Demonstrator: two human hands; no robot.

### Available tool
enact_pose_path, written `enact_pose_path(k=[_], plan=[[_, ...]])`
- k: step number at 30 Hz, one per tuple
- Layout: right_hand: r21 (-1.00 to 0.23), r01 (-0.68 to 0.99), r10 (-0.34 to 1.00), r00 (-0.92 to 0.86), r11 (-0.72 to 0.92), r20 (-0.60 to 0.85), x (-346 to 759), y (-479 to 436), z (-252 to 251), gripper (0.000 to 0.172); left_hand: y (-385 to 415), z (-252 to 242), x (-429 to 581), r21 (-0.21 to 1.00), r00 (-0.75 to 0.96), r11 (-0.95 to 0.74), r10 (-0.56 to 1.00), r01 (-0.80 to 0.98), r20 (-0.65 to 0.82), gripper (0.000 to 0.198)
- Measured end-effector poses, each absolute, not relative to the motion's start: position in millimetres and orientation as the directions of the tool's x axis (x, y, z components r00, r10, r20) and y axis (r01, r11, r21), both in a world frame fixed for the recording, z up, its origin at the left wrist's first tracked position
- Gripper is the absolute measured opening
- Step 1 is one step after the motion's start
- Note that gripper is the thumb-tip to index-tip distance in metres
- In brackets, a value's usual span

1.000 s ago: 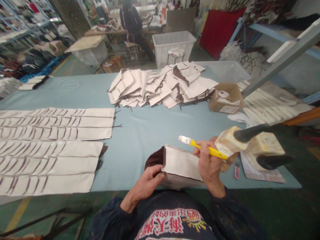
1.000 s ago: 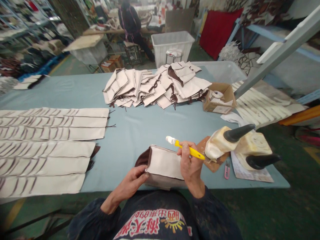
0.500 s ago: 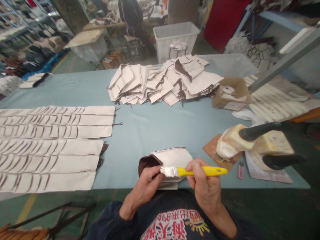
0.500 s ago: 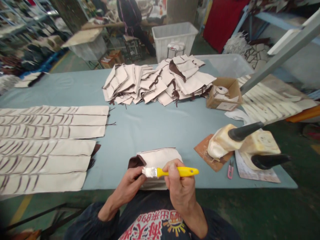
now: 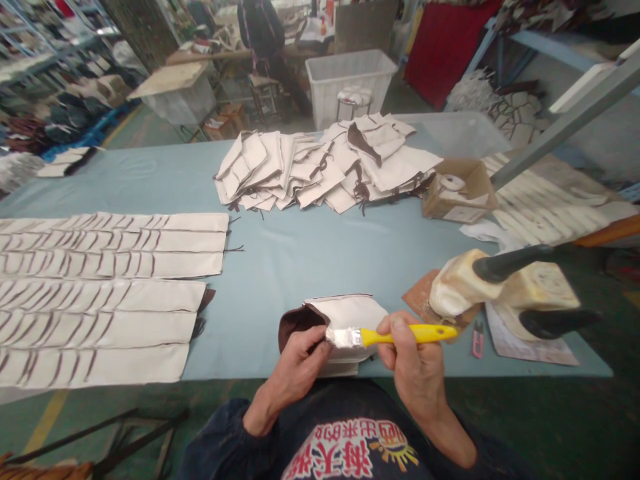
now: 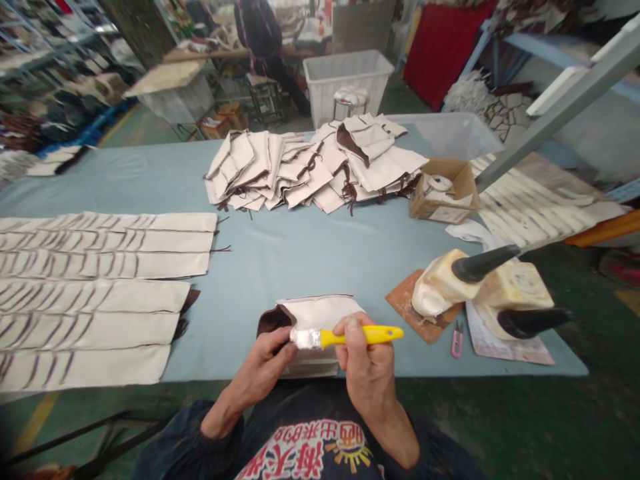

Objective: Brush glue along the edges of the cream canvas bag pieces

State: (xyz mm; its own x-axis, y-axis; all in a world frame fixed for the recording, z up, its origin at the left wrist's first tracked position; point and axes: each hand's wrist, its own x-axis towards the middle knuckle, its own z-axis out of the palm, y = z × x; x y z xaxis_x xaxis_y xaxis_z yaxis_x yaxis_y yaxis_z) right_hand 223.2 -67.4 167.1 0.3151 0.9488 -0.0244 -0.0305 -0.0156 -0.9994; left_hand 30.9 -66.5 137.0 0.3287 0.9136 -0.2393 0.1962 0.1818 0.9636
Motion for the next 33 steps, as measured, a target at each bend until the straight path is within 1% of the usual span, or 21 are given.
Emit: enact_pose_path(k=[3, 6, 8, 11, 15, 17, 20, 22, 24, 26, 28, 30, 33], plan=[[-0.996, -0.081, 0.946, 0.319, -0.031, -0.055, 232, -67, 163, 0.046, -63, 137, 35, 0.952, 0.288, 0.295, 0.907, 0.081, -0.306, 0.032], [-0.998, -0.068, 0.921, 0.388, -0.012, -0.038, 246, -65, 161, 0.042, -56, 141, 38, 0.875, 0.248, 0.472, 0.865, -0.105, -0.436, 0.042], [-0.999, -0.037, 0.913, 0.407, 0.018, 0.001, 253, -63, 164, 0.04, -50, 146, 38, 0.809, 0.253, 0.554, 0.826, -0.196, -0.504, 0.048], [-0.99, -0.029, 0.907, 0.407, 0.135, 0.111, 252, -62, 173, 0.039, -40, 159, 37, 0.744, 0.302, 0.62, 0.78, -0.25, -0.549, 0.048], [-0.948, -0.005, 0.895, 0.332, 0.317, 0.298, 241, -59, 181, 0.037, -35, 175, 37, 0.699, 0.376, 0.661, 0.742, -0.273, -0.555, 0.042], [-0.92, 0.096, 0.884, 0.254, 0.381, 0.392, 237, -57, 179, 0.034, -35, 180, 39, 0.686, 0.409, 0.672, 0.73, -0.281, -0.548, 0.041], [-0.834, 0.274, 0.848, 0.102, 0.479, 0.52, 235, -51, 174, 0.028, -39, 182, 41, 0.679, 0.448, 0.671, 0.726, -0.297, -0.522, 0.042], [-0.775, 0.331, 0.814, 0.031, 0.539, 0.58, 237, -50, 174, 0.023, -40, 181, 41, 0.671, 0.461, 0.672, 0.725, -0.312, -0.512, 0.042], [-0.743, 0.355, 0.786, 0.034, 0.568, 0.617, 243, -52, 176, 0.021, -41, 180, 40, 0.663, 0.463, 0.677, 0.722, -0.321, -0.513, 0.041], [-0.74, 0.348, 0.767, 0.084, 0.576, 0.636, 248, -58, 179, 0.02, -41, 179, 38, 0.66, 0.459, 0.678, 0.723, -0.323, -0.517, 0.039], [-0.746, 0.322, 0.767, 0.084, 0.583, 0.636, 251, -64, 183, 0.021, -42, 178, 37, 0.66, 0.465, 0.681, 0.718, -0.317, -0.518, 0.039], [-0.71, 0.341, 0.757, -0.007, 0.616, 0.653, 250, -67, 186, 0.021, -43, 178, 36, 0.655, 0.483, 0.688, 0.709, -0.313, -0.514, 0.041], [-0.597, 0.439, 0.702, -0.12, 0.672, 0.702, 244, -66, 192, 0.024, -44, 179, 36, 0.644, 0.497, 0.693, 0.704, -0.324, -0.507, 0.042]])
